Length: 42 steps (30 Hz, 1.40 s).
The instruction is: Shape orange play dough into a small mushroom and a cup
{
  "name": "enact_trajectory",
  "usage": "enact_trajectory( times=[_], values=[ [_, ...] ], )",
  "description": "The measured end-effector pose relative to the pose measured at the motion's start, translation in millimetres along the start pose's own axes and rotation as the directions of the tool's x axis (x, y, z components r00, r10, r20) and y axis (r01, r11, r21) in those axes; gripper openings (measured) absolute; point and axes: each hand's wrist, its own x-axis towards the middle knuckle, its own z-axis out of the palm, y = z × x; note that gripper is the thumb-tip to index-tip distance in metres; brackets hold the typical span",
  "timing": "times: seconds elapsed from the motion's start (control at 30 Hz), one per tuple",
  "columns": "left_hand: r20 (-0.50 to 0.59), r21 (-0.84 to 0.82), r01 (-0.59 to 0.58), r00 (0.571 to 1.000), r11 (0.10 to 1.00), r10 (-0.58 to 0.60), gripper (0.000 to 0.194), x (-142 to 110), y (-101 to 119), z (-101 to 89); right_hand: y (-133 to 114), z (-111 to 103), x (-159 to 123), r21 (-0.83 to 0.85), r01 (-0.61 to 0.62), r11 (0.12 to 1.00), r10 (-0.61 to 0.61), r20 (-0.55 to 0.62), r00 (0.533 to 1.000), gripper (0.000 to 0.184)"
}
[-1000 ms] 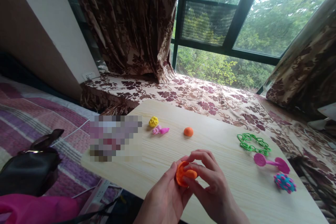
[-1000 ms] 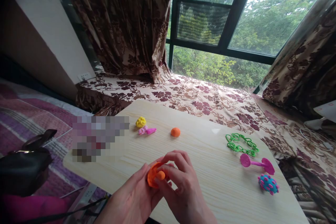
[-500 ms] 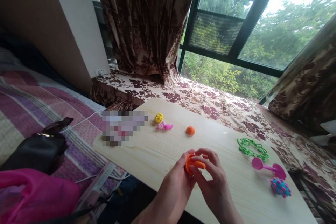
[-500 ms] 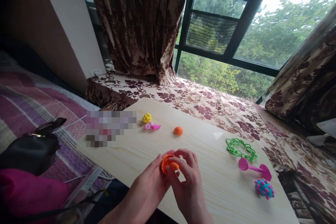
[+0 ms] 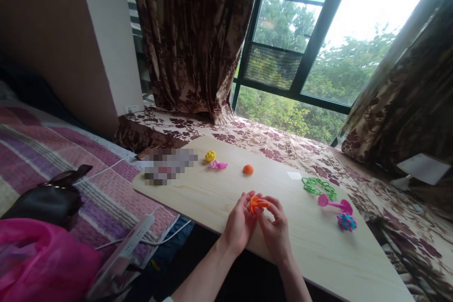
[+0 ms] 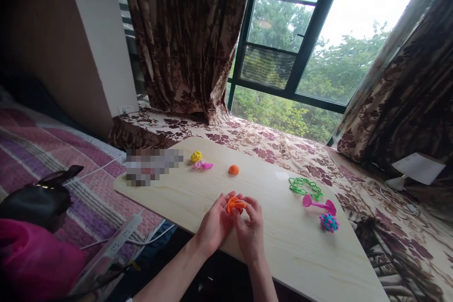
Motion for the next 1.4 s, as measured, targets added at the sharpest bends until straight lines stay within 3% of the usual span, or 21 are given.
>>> enact_trajectory(
  times=[0.27,0.6,0.83,1.17,1.4],
  values=[
    [0.05,0.004,0.044,0.998,0.999,-0.045,0.013,-8,3,8.1,3,-1,-4,-0.14,0.109,0.984,-0.115,-0.04,0.993,0.012],
    [0.109,0.006,0.113,0.988,0.994,-0.113,0.011,-6,1,0.0,-3,-5,-10,-0.194,0.156,0.968,-0.174,-0.078,0.982,0.01],
    [0.038,0.04,0.104,0.994,0.994,-0.105,0.018,-14,-1,12.1,4,-5,-10,-0.154,0.171,0.973,-0.194,-0.147,0.97,0.005],
    [0.179,0.173,0.215,0.953,0.961,-0.246,0.014,-10,-2,4.6,7,-13,-14,-0.065,0.181,0.981,-0.189,-0.156,0.969,0.006],
    [0.145,0.175,0.149,0.974,0.973,-0.175,0.014,-6,-3,-0.2,9,-15,-14,-0.146,0.196,0.97,-0.223,-0.202,0.954,0.011]
  ],
)
